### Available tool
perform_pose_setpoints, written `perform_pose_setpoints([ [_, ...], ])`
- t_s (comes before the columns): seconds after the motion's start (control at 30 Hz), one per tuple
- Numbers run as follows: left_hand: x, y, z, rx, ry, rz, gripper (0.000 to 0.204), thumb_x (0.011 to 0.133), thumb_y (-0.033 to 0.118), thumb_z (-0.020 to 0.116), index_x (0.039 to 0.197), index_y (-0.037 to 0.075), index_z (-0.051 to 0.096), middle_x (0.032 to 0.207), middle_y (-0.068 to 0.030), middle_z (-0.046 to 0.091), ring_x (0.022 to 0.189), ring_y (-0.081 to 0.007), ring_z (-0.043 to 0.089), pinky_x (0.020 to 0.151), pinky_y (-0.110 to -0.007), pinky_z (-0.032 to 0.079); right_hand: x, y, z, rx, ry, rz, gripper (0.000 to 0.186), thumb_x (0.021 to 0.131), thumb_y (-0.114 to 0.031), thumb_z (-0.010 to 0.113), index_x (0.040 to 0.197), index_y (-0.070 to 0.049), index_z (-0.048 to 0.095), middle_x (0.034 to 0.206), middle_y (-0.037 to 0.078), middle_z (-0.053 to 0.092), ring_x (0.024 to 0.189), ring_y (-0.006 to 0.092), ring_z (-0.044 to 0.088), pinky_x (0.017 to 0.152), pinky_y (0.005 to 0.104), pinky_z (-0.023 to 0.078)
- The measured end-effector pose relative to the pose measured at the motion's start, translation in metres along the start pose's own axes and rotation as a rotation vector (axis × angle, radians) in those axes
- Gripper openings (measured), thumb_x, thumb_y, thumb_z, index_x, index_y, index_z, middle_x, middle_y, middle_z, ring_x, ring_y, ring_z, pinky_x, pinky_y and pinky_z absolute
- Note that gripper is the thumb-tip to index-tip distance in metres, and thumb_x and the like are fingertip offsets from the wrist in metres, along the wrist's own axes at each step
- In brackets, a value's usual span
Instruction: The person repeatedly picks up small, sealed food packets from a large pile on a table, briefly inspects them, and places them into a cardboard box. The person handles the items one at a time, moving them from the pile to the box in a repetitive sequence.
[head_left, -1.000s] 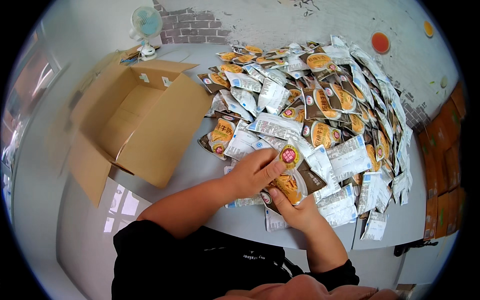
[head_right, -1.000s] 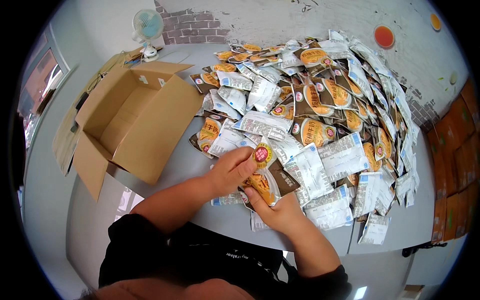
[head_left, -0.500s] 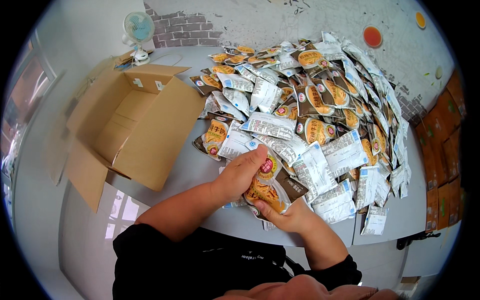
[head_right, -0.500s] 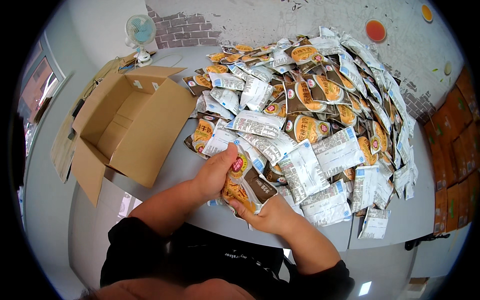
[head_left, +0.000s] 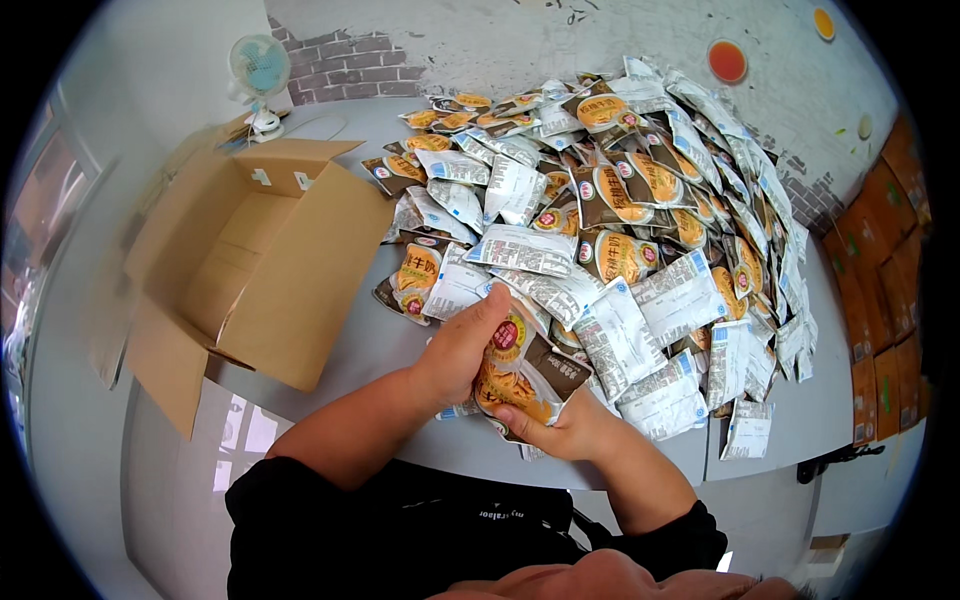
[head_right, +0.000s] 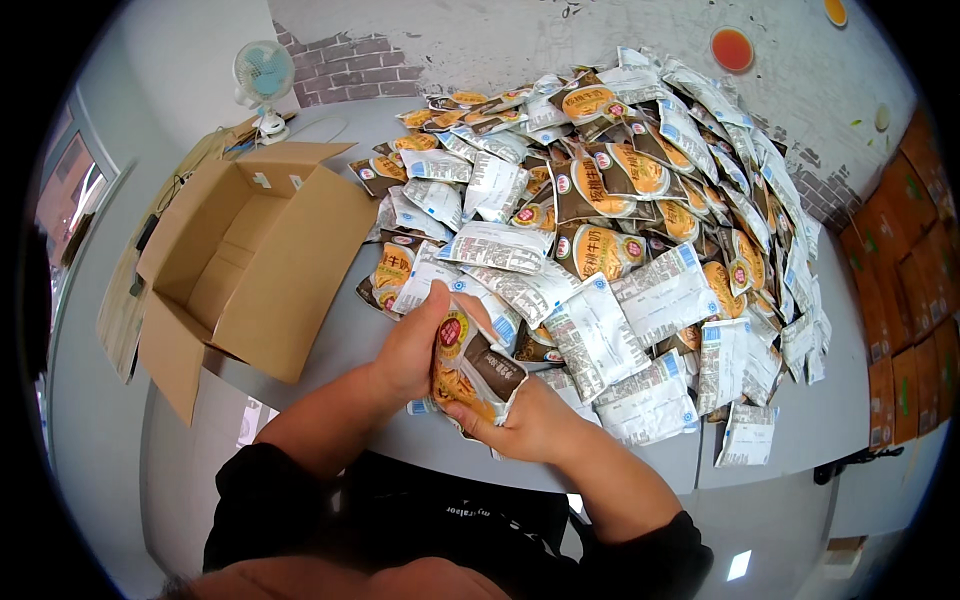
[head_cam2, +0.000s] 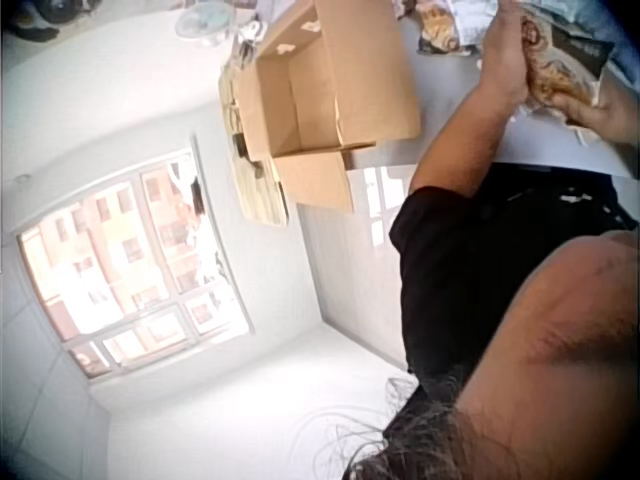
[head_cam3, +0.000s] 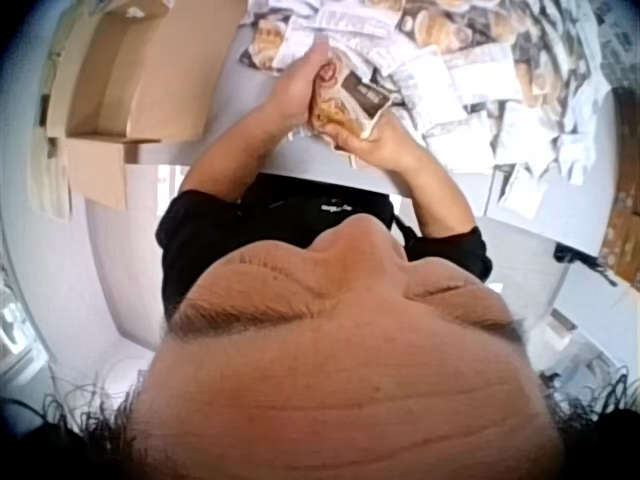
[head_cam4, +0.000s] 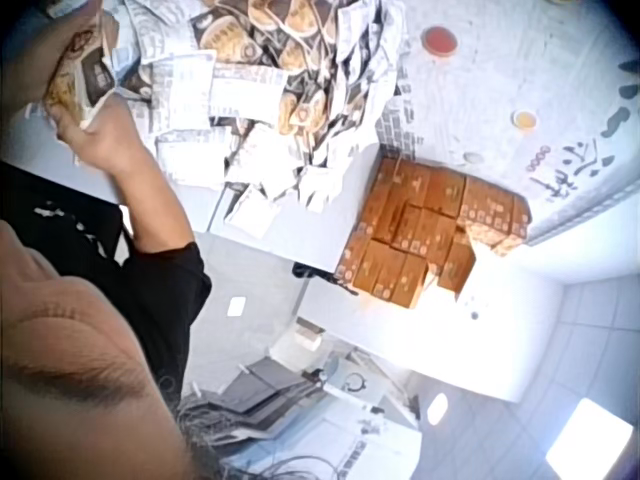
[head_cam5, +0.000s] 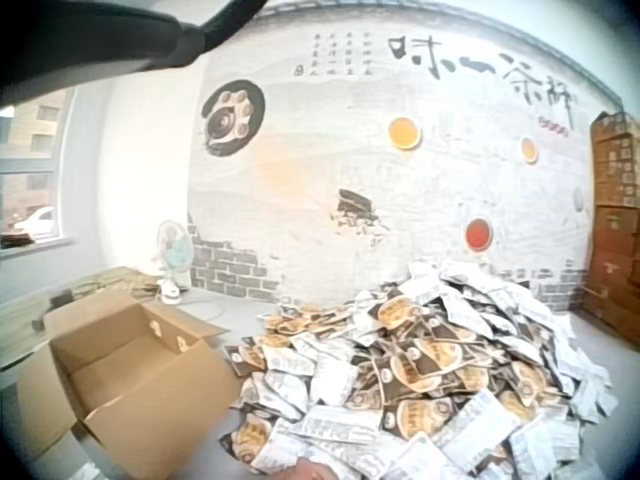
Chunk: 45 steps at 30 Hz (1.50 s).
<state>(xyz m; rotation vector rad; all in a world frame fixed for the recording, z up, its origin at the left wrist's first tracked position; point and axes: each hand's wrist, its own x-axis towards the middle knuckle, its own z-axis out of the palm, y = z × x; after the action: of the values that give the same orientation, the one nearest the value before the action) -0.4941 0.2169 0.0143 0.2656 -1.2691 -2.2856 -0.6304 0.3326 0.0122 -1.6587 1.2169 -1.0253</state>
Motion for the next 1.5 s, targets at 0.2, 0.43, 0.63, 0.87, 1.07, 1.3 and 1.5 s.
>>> perform_pose_setpoints([
  [0.2,-0.003,0.003,0.009,0.073,0.053,-0.061,0.033,0.096,0.033,0.052,0.106,0.001,0.055,0.097,-0.0034,0.061,0.086,-0.0091,0.058,0.077,-0.026,0.049,0.001,-0.002,0.002,0.044,0.012,-0.068,0.032,0.085,-0.023,0.066,0.11,-0.005,0.057,0.092,0.008,0.064,0.082,0.0209,0.061,0.078,0.0326,0.048],
  [0.43,-0.002,0.003,0.007,-0.013,0.108,-0.122,0.043,0.097,0.038,0.047,0.112,-0.002,0.054,0.101,-0.0057,0.061,0.087,-0.0096,0.058,0.078,-0.025,0.049,0.002,-0.01,-0.001,0.135,-0.042,-0.013,0.035,0.085,-0.017,0.065,0.116,-0.004,0.055,0.105,0.009,0.061,0.095,0.0204,0.057,0.085,0.033,0.046],
  [0.63,0.002,-0.006,0.001,0.12,0.023,-0.009,0.05,0.098,0.044,0.042,0.113,-0.002,0.053,0.103,-0.0063,0.059,0.093,-0.0101,0.054,0.082,-0.025,0.046,-0.001,-0.004,-0.004,0.133,0.031,-0.013,0.038,0.085,-0.015,0.064,0.119,-0.001,0.054,0.111,0.01,0.06,0.101,0.0207,0.056,0.09,0.0328,0.044],
  [0.87,0.007,-0.011,-0.006,0.359,0.25,0.014,0.045,0.096,0.043,0.048,0.106,-0.001,0.056,0.096,-0.0037,0.059,0.085,-0.008,0.054,0.075,-0.024,0.047,0.002,-0.013,-0.011,-0.166,0.273,-0.023,0.035,0.082,-0.021,0.068,0.11,-0.003,0.059,0.097,0.011,0.065,0.086,0.0218,0.063,0.076,0.0343,0.049],
  [1.07,0.002,-0.01,0.003,0.669,0.24,0.2,0.045,0.094,0.042,0.052,0.1,-0.002,0.057,0.091,-0.0042,0.061,0.08,-0.0096,0.055,0.07,-0.026,0.047,0.0,-0.008,-0.011,-0.035,0.429,0.026,0.042,0.082,-0.031,0.068,0.113,-0.005,0.058,0.1,0.013,0.066,0.09,0.0272,0.064,0.079,0.0345,0.049],
  [1.3,-0.004,-0.008,0.013,0.601,0.142,0.165,0.046,0.095,0.042,0.049,0.101,-0.002,0.056,0.092,-0.0053,0.061,0.081,-0.01,0.054,0.072,-0.027,0.047,-0.003,-0.011,-0.004,-0.105,0.438,-0.106,0.031,0.087,-0.026,0.061,0.111,-0.008,0.061,0.099,0.013,0.066,0.089,0.0313,0.064,0.079,0.0363,0.049],
  [1.5,0.0,-0.015,0.009,0.487,0.16,0.124,0.046,0.097,0.042,0.045,0.107,-0.002,0.054,0.098,-0.0054,0.059,0.089,-0.0096,0.053,0.079,-0.026,0.045,-0.003,-0.012,-0.006,-0.17,0.464,-0.086,0.027,0.088,-0.024,0.06,0.108,-0.006,0.062,0.093,0.013,0.066,0.083,0.0323,0.065,0.073,0.0369,0.05],
])
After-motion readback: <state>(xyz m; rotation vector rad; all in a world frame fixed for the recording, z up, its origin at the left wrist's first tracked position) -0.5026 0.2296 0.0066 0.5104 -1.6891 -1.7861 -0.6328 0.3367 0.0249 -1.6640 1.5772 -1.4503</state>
